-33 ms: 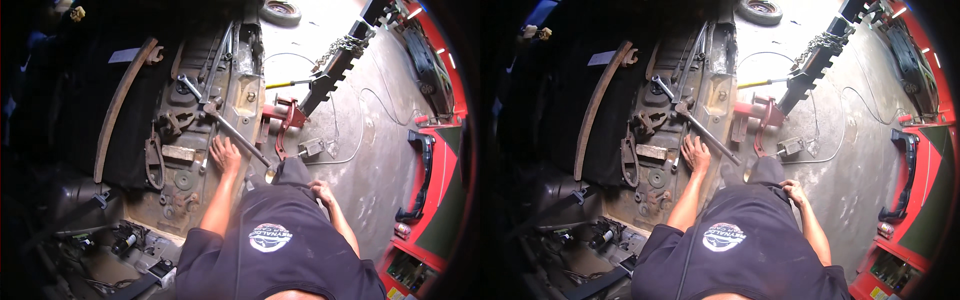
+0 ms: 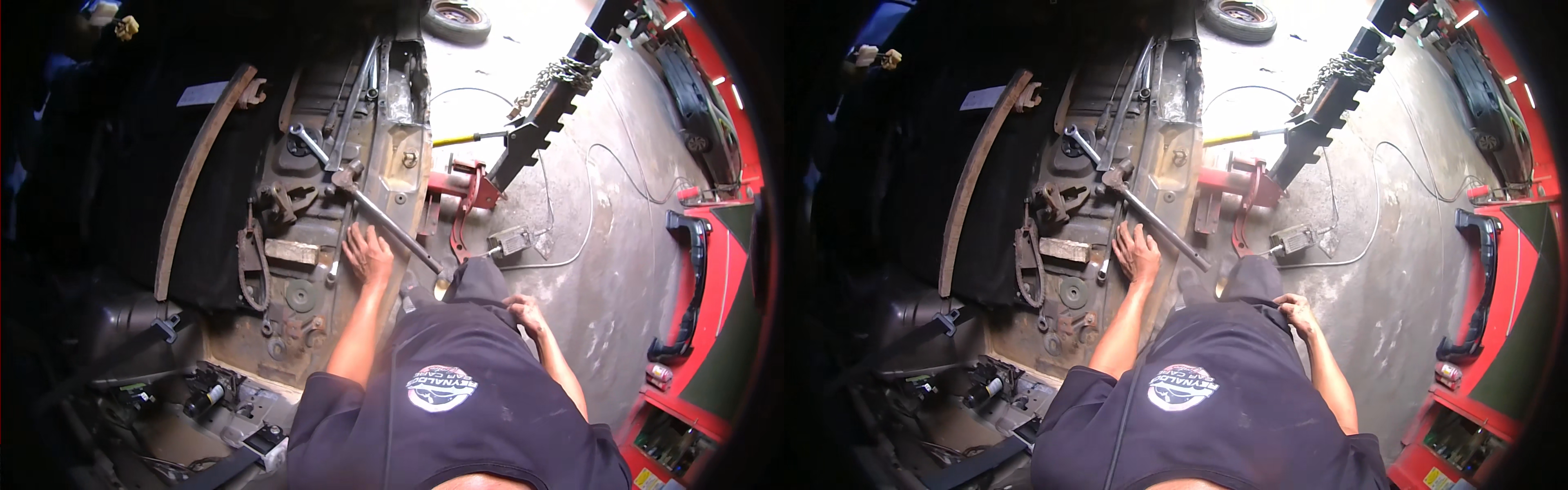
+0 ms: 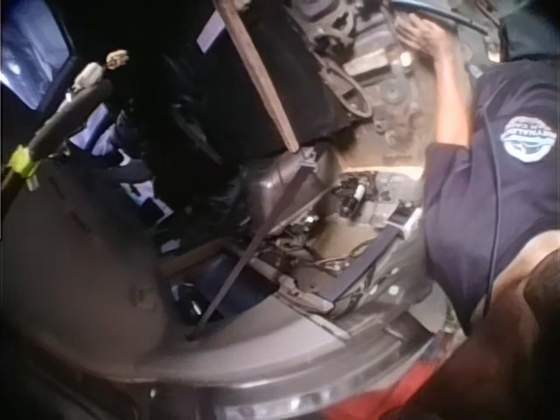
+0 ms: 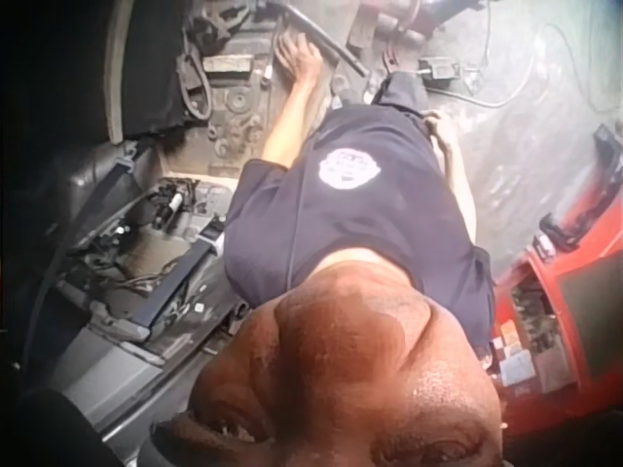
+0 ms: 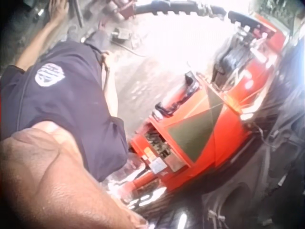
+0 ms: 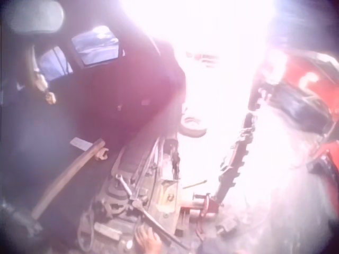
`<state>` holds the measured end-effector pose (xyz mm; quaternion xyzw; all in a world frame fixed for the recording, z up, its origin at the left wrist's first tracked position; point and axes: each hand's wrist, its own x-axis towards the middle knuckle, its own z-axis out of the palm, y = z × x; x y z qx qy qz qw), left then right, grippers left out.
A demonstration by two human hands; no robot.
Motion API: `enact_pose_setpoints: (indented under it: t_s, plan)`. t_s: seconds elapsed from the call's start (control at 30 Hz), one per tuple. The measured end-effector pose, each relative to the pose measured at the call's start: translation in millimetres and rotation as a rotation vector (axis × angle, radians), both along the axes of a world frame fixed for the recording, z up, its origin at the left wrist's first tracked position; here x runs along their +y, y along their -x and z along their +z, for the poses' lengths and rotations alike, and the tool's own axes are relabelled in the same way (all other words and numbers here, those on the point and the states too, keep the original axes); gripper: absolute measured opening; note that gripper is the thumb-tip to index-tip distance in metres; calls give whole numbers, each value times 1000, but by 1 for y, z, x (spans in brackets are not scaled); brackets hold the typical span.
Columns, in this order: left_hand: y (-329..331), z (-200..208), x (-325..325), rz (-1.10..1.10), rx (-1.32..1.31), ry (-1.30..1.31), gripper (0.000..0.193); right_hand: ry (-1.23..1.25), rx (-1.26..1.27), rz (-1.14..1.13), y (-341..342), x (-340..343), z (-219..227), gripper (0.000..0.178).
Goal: The person uses a hammer and a metal block to straighten a section of a car's metal frame. They hold the metal block against the frame by hand and strike it with a hammer repeatedly.
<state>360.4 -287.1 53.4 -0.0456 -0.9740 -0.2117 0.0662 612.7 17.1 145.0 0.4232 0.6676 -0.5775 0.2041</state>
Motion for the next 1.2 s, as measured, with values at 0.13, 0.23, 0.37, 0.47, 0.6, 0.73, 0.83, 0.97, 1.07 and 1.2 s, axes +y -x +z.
enact_pose_setpoints:
  t_s: [0.13,0.23,0.37,0.47,0.6,0.73,0.83,0.97,1.07,1.2]
  plan:
    - [-1,-4,1,-16,19,29,41,10,-10,-86,-4,3,-5,42]
    - [-3,-3,4,-24,13,45,42,-27,9,-81,-7,6,-8,42]
    - [-3,-4,1,-19,34,77,42,-66,49,-106,-9,5,-10,40]
    - [0,-4,1,-47,42,59,41,-143,99,-25,-5,5,-10,38]
    - [1,-5,4,-57,26,52,40,-207,167,9,-12,10,-38,39]
    - [-1,-5,1,-64,30,58,40,-121,113,-60,-14,9,-41,38]
    - [-1,-5,2,-62,42,64,40,-120,92,-73,-23,9,-42,38]
    - [-1,-6,3,-63,47,85,39,-105,81,-109,-34,7,-46,39]
    - [-1,-8,2,-59,41,92,39,-109,52,-113,-41,7,-54,40]
    - [-1,-9,0,-61,35,92,39,-134,82,-109,-41,3,-55,38]
